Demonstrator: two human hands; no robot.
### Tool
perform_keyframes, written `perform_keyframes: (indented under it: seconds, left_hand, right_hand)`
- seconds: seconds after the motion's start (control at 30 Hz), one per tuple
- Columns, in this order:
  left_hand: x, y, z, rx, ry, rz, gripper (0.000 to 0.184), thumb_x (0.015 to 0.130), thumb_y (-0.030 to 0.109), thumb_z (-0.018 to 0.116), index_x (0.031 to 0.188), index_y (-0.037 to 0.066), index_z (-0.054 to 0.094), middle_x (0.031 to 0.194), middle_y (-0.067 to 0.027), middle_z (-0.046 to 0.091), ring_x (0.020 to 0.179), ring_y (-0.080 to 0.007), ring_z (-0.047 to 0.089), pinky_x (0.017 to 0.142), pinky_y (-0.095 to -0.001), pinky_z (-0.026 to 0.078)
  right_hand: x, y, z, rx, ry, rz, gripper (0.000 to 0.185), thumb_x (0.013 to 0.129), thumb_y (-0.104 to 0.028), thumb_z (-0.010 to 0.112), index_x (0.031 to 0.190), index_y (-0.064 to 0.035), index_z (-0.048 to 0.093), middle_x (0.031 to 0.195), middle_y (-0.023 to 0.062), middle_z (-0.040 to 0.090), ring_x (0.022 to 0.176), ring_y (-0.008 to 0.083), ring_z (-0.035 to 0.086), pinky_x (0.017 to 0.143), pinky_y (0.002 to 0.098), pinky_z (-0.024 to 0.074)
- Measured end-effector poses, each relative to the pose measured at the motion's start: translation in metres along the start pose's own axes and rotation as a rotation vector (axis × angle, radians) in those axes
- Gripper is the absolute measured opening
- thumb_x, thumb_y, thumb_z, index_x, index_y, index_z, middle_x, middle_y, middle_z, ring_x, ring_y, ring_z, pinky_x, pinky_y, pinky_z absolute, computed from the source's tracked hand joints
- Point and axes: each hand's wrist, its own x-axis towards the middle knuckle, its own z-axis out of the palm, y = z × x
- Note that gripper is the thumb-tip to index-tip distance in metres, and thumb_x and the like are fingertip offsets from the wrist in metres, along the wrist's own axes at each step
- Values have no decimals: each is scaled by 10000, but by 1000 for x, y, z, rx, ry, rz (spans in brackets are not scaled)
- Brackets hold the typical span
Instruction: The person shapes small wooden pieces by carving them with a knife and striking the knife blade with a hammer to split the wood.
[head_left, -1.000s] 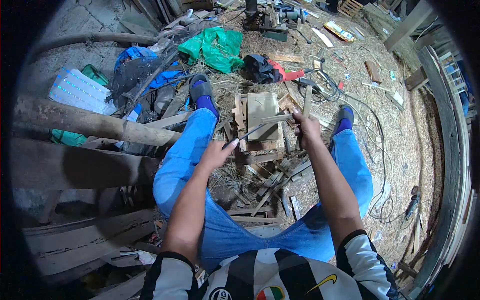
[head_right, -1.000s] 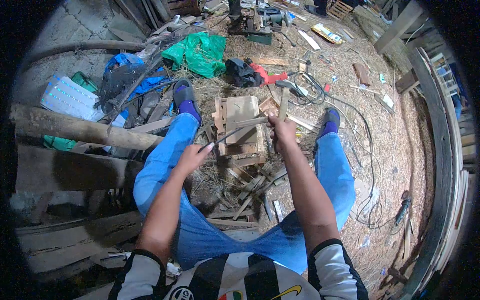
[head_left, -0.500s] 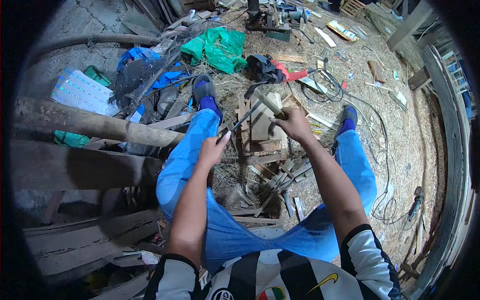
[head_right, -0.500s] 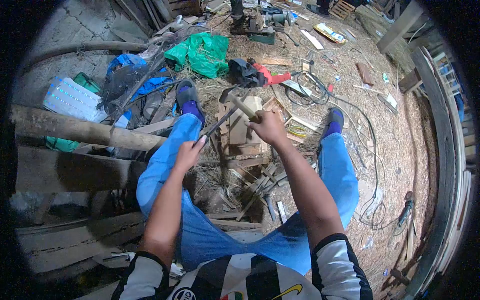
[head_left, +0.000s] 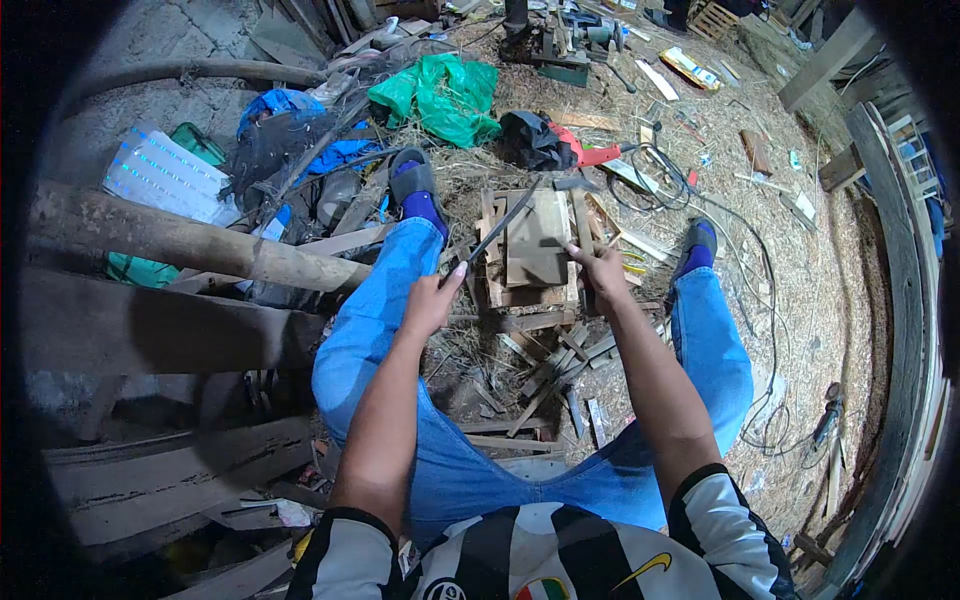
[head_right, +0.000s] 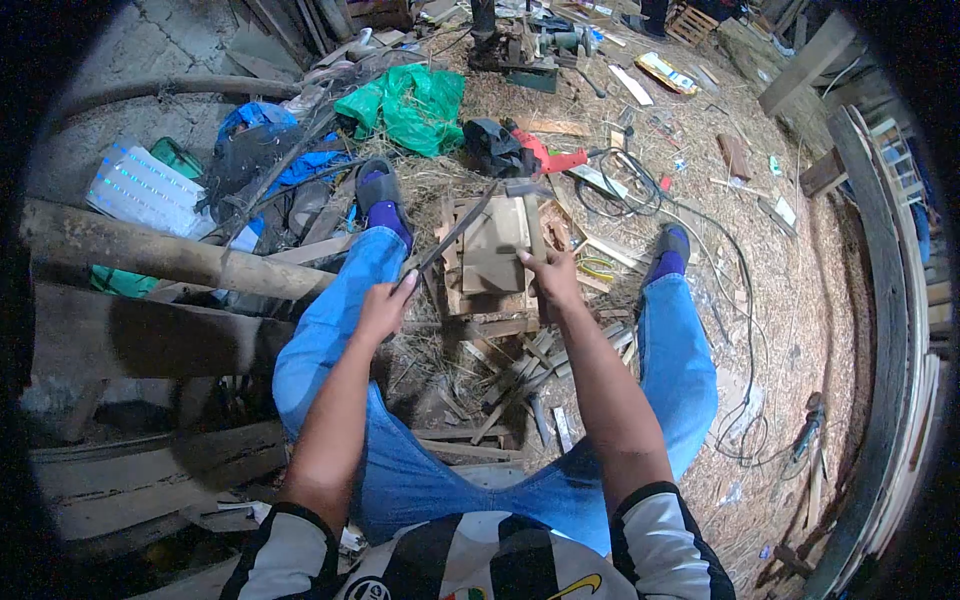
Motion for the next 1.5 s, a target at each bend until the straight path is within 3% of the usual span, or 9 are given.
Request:
perform_keyframes:
  seconds: [0.33, 0.47, 0.57, 0.83, 0.9, 1.03, 1.1, 1.33, 1.5]
  left_hand:
    - [1, -3, 6, 87, 18, 25, 745, 953, 680, 553, 683, -6, 660, 569, -142, 595, 585, -311, 618, 581, -449, 446]
    - [1, -4, 7, -36, -39, -53, 728, 953, 670, 573, 676, 0, 641, 518, -85, 556, 478, -240, 580, 496, -398, 431]
    - [2, -4, 10, -96, -22, -50, 718, 953, 665, 582, 667, 8, 627, 500, -55, 531, 424, -202, 542, 453, -365, 410]
    - [2, -1, 11, -52, 6, 4, 713, 966, 664, 557, 686, 13, 631, 510, -66, 533, 477, -222, 571, 508, -405, 425]
    - [7, -8, 14, -53, -8, -13, 712, 969, 663, 552, 688, 14, 630, 512, -69, 534, 488, -224, 577, 518, -412, 426]
    - [6, -8, 16, -57, -12, 2, 702, 978, 645, 554, 680, 14, 623, 502, -66, 528, 442, -208, 551, 480, -396, 427]
    - [3, -2, 17, -95, -31, -16, 696, 981, 636, 557, 678, 13, 619, 498, -64, 522, 421, -202, 537, 464, -391, 426]
    - [-1, 8, 21, -249, -49, -13, 661, 982, 607, 589, 636, 44, 560, 484, -31, 499, 387, -162, 517, 405, -337, 396]
    - [0, -2, 29, -298, -92, -1, 655, 980, 615, 588, 641, 56, 543, 481, -25, 493, 380, -152, 510, 393, -322, 390]
  right_hand:
    - [-15, 73, 6, 382, 175, 191, 242, 978, -236, 708, 962, 0, 658, 743, 44, 654, 496, 124, 547, 418, 269, 430]
    - [-2, 92, 2, 263, 202, 156, 233, 973, -254, 697, 887, -53, 618, 706, 14, 591, 456, 129, 469, 407, 300, 355]
    - [4, 82, 1, 280, 209, 192, 281, 971, -278, 709, 881, -18, 649, 647, 31, 597, 463, 122, 492, 421, 301, 352]
    - [45, 87, -12, -41, 220, 238, 300, 938, -294, 705, 859, -10, 653, 629, 36, 565, 478, 148, 482, 452, 354, 368]
    - [48, 90, -16, -288, 234, 131, 384, 924, -366, 728, 860, 8, 672, 660, 52, 590, 534, 165, 520, 508, 376, 395]
    - [35, 91, -19, -177, 204, 174, 459, 925, -417, 722, 903, 40, 681, 704, 76, 620, 598, 176, 558, 556, 382, 424]
    - [28, 91, -19, -236, 343, 20, 587, 901, -516, 693, 904, 71, 692, 739, 167, 681, 719, 300, 686, 712, 442, 517]
    - [-1, 89, -23, -261, 443, -52, 500, 899, -451, 729, 936, 47, 707, 743, 147, 672, 725, 243, 650, 728, 408, 510]
    - [4, 98, -13, -19, 348, -40, 447, 840, -389, 831, 908, 40, 721, 733, 67, 679, 673, 181, 614, 667, 357, 499]
